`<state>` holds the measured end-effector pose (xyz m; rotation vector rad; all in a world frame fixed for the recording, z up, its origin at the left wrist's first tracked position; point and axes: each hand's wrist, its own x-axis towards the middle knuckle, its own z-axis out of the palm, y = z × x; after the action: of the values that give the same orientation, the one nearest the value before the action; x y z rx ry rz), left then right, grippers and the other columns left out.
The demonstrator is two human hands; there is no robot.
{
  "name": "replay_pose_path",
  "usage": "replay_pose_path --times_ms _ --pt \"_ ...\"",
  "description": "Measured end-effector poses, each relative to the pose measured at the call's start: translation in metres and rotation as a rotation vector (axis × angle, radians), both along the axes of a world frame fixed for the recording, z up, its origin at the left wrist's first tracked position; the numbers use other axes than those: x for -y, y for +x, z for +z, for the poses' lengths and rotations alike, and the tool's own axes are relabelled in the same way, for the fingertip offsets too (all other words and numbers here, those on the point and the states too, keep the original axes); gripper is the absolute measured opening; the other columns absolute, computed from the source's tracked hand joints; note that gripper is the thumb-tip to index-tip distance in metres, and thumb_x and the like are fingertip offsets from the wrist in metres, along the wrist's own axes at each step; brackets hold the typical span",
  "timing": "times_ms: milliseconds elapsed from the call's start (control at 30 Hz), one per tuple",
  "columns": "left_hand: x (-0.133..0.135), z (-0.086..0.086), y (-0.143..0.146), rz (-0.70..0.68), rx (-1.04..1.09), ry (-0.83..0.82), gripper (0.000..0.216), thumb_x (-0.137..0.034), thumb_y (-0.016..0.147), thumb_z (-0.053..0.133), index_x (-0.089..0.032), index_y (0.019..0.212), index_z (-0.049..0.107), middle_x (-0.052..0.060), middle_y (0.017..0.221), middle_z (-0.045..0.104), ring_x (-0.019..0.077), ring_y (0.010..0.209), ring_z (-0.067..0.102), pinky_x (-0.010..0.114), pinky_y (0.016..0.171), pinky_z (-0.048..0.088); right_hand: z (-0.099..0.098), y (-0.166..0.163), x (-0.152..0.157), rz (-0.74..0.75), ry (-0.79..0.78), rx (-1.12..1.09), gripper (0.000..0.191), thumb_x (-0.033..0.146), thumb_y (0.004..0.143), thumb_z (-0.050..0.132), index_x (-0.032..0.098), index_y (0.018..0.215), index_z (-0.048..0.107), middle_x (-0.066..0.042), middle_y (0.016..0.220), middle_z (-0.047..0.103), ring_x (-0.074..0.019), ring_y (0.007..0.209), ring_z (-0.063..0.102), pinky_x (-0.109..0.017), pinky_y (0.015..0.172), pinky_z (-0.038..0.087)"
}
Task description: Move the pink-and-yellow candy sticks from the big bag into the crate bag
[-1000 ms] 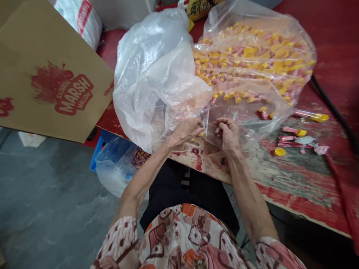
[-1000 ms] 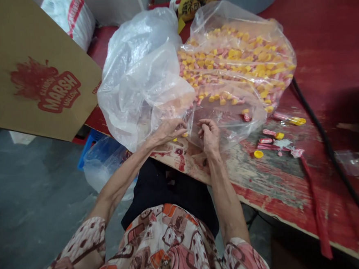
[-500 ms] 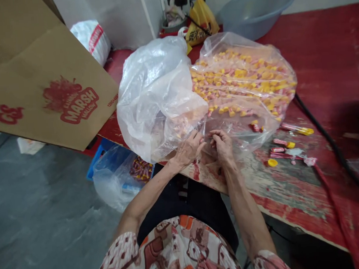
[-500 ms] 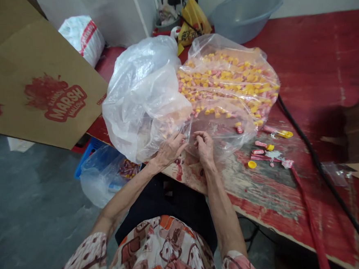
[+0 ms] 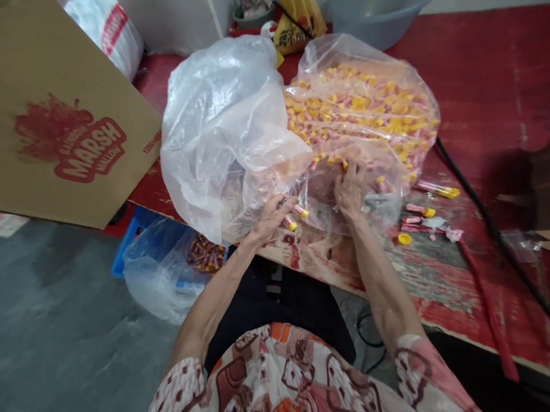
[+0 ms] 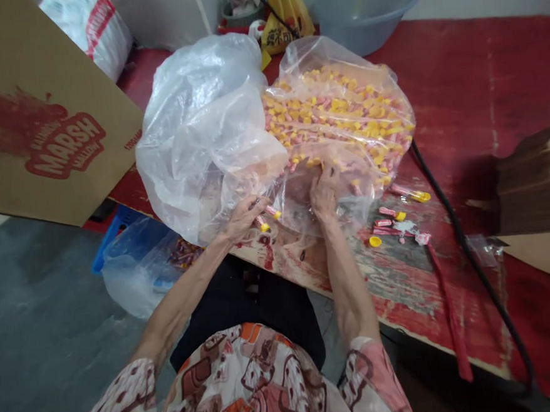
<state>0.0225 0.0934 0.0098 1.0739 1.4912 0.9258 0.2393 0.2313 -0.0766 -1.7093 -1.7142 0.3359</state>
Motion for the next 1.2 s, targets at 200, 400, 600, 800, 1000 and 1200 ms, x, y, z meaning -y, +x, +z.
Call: replay_pose_path --times_ms 200,400,600,800,1000,1200 --pt "0.006 -0.015 0.007 -0.082 -0.391 0.321 0.018 -0.038 0.116 0.072 -0.021 0.111 0.073 0.004 0.108 0.077 0.0193 0.099 0.075 0.031 0.093 0.062 -0.021 0.008 -0.039 -0.015 -0.089 0.093 0.032 0.031 0.117 0.046 0.019 0.139 0.065 -0.020 0.139 0.072 -0.0339 0.124 0.070 -0.049 0.110 0.058" --pt "0.011 -0.025 0.026 -0.298 -0.914 0.293 0.012 -0.029 0.120 0.063 -0.022 0.117 0.072 0.013 0.126 0.077 0.0270 0.106 0.077 0.037 0.086 0.062 -0.038 0.015 -0.047 0.009 0.027 0.076 0.027 0.035 0.114 0.046 0.021 0.128 0.064 -0.020 0.131 0.074 -0.0361 0.122 0.069 -0.054 0.110 0.058" --pt "0.017 -0.018 0.020 -0.199 -0.857 0.347 0.015 -0.035 0.123 0.058 -0.028 0.124 0.072 0.013 0.133 0.076 0.0297 0.120 0.076 0.040 0.097 0.067 -0.023 0.012 -0.013 -0.020 0.077 0.046 0.035 0.053 0.114 0.050 0.022 0.114 0.065 -0.013 0.104 0.074 -0.0308 0.096 0.068 -0.048 0.097 0.059" --pt "0.023 -0.025 0.017 -0.231 -0.798 0.329 0.009 -0.029 0.120 0.066 -0.024 0.114 0.071 0.010 0.122 0.074 0.0262 0.107 0.074 0.036 0.092 0.065 -0.008 -0.002 0.041 0.146 0.116 -0.089 0.047 0.064 0.117 0.044 0.026 0.107 0.070 -0.011 0.100 0.077 -0.0281 0.085 0.067 -0.043 0.086 0.057" --pt "0.031 -0.020 0.017 -0.149 -0.787 0.393 0.011 -0.030 0.120 0.064 -0.023 0.121 0.072 0.011 0.129 0.073 0.0255 0.111 0.074 0.035 0.093 0.064 0.011 -0.026 0.076 0.164 0.171 -0.237 0.054 0.071 0.120 0.051 0.023 0.114 0.074 -0.010 0.105 0.075 -0.0239 0.081 0.063 -0.039 0.082 0.055" --pt "0.033 -0.032 0.015 -0.180 -0.877 0.316 0.005 -0.023 0.116 0.067 -0.020 0.119 0.070 0.011 0.129 0.074 0.0244 0.109 0.076 0.032 0.089 0.063 -0.005 -0.039 0.093 0.361 0.095 -0.176 0.053 0.064 0.122 0.045 0.023 0.113 0.076 -0.011 0.109 0.073 -0.0265 0.094 0.067 -0.040 0.089 0.056"
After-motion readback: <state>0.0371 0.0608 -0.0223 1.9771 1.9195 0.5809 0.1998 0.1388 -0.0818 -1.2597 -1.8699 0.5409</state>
